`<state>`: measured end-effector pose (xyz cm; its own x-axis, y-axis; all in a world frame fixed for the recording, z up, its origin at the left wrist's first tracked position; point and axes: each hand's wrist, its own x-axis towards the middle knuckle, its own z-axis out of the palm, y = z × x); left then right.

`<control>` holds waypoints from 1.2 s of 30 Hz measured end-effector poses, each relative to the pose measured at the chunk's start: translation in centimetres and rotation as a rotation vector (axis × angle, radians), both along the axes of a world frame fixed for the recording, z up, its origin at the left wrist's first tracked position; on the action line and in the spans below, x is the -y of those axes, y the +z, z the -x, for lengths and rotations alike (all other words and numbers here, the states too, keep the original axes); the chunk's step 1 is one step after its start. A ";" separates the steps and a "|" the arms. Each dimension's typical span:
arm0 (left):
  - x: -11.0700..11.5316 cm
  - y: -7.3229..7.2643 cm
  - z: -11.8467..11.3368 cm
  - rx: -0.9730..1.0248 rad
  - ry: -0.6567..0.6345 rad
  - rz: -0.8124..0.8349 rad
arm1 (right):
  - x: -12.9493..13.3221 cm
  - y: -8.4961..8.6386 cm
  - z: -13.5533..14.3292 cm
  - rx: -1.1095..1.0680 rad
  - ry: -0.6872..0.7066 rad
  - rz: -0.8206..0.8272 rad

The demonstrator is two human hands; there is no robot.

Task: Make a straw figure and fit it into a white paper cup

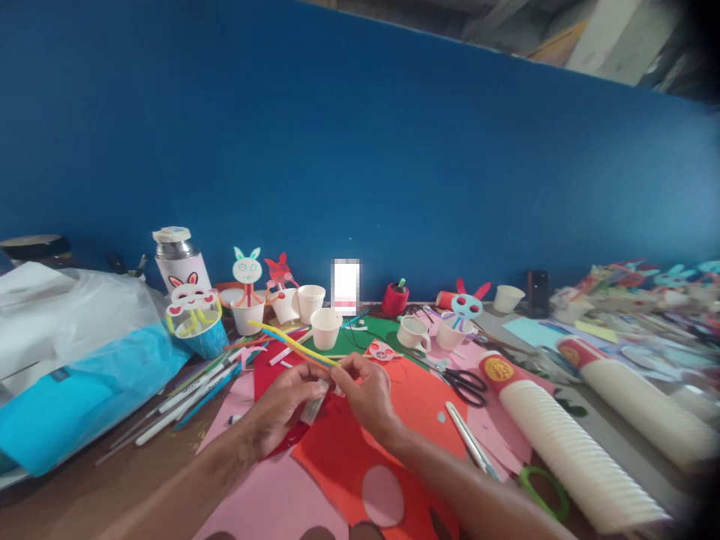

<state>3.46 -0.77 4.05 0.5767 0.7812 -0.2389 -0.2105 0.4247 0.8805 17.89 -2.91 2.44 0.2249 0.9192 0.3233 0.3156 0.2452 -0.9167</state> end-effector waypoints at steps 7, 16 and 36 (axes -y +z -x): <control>-0.2 -0.3 -0.2 0.056 0.038 0.108 | 0.0 -0.8 -0.4 0.289 -0.042 -0.132; -0.2 -0.3 -0.7 0.023 0.122 0.166 | -0.5 -1.3 -1.2 0.652 -0.050 -0.355; 0.1 0.8 -0.4 -0.002 0.071 0.155 | -0.4 -0.5 -1.2 0.696 -0.084 -0.419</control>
